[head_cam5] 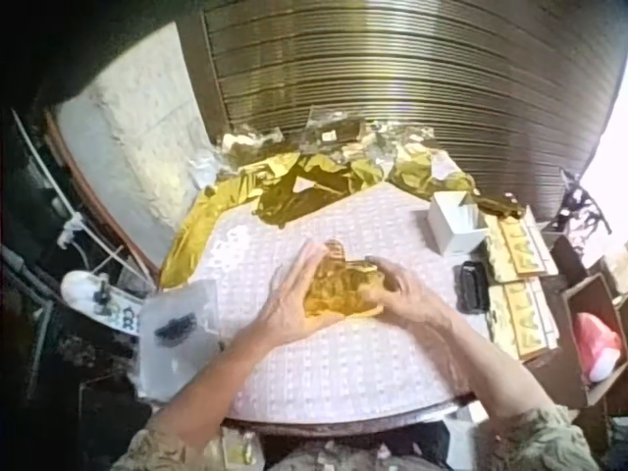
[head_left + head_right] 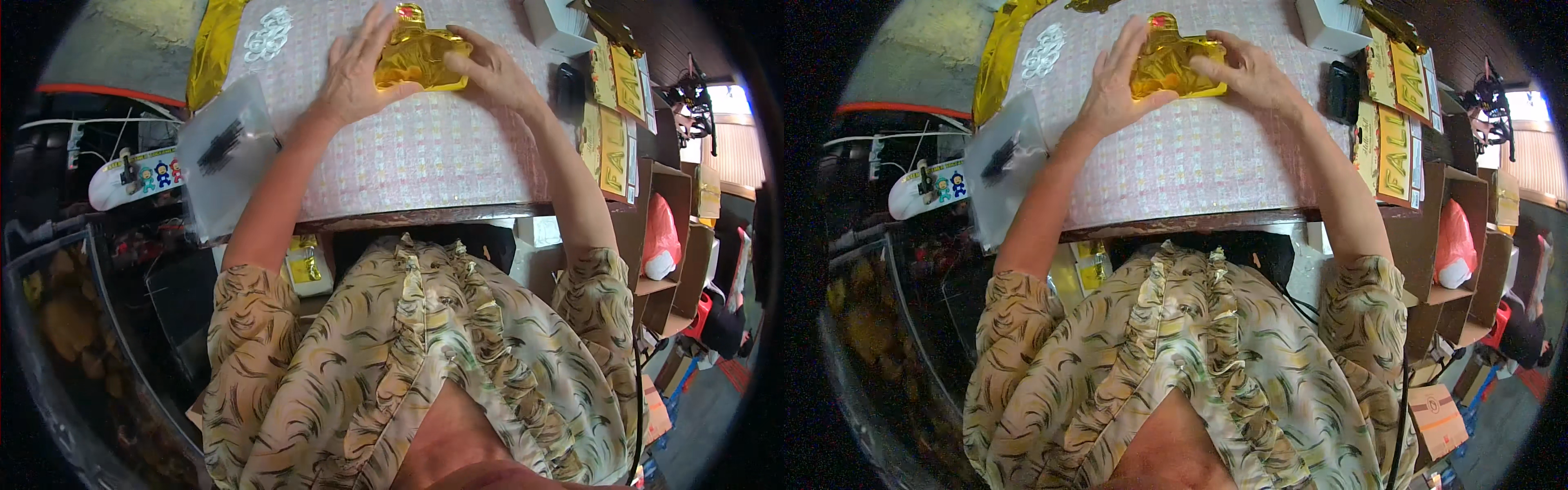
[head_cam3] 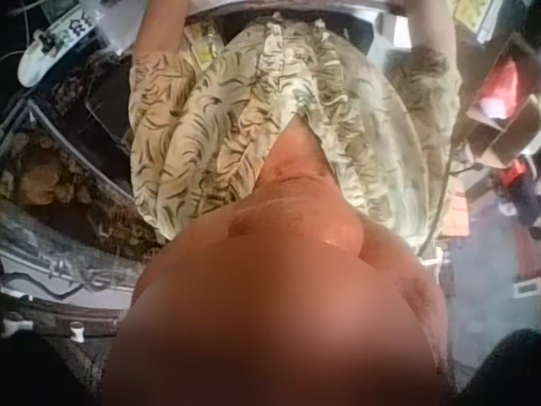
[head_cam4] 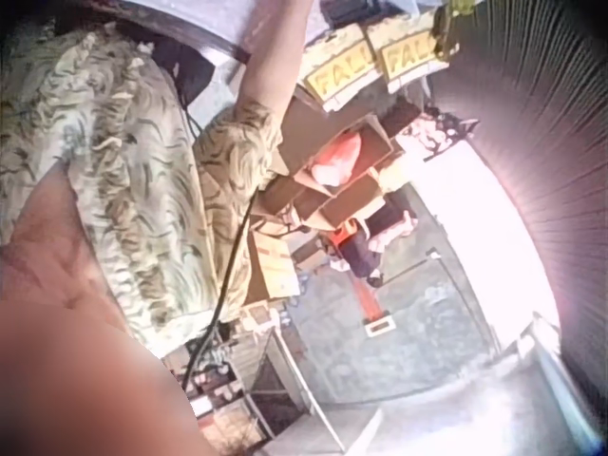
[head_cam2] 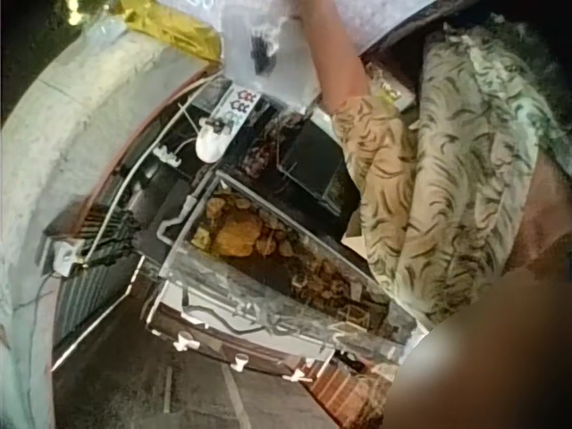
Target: Folding gold-colored foil sheets into small rectangular packets.
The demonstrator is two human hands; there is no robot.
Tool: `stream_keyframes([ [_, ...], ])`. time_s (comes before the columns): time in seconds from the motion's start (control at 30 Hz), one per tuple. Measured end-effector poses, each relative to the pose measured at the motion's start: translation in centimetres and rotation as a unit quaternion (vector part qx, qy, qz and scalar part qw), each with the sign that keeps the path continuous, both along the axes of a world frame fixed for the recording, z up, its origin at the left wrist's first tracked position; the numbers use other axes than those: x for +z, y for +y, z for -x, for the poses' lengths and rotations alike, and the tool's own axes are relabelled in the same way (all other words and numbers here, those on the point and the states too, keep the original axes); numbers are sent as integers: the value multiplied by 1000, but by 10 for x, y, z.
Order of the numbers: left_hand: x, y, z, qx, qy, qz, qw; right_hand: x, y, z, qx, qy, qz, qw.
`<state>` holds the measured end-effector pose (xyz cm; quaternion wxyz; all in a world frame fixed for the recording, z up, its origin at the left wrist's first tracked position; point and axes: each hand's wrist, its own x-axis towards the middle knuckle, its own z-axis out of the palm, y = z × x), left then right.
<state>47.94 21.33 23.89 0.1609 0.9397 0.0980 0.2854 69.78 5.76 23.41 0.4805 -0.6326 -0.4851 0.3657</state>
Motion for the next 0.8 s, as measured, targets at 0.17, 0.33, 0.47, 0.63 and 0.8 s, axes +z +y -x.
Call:
stream_keyframes([
  [0.17,10,-31,22,16,-67,119,990,9,-35,21,30,-338,-86,937],
  [0.33,11,-76,44,84,-65,44,993,7,-45,13,68,-379,-123,915],
  [0.47,4,-92,60,70,29,-35,997,-5,-43,-1,114,-410,-134,895],
  [0.63,20,-111,70,79,63,23,995,-8,-45,3,111,-405,-145,896],
  [0.8,30,-137,61,32,76,77,994,-5,-49,0,134,-393,-151,897],
])
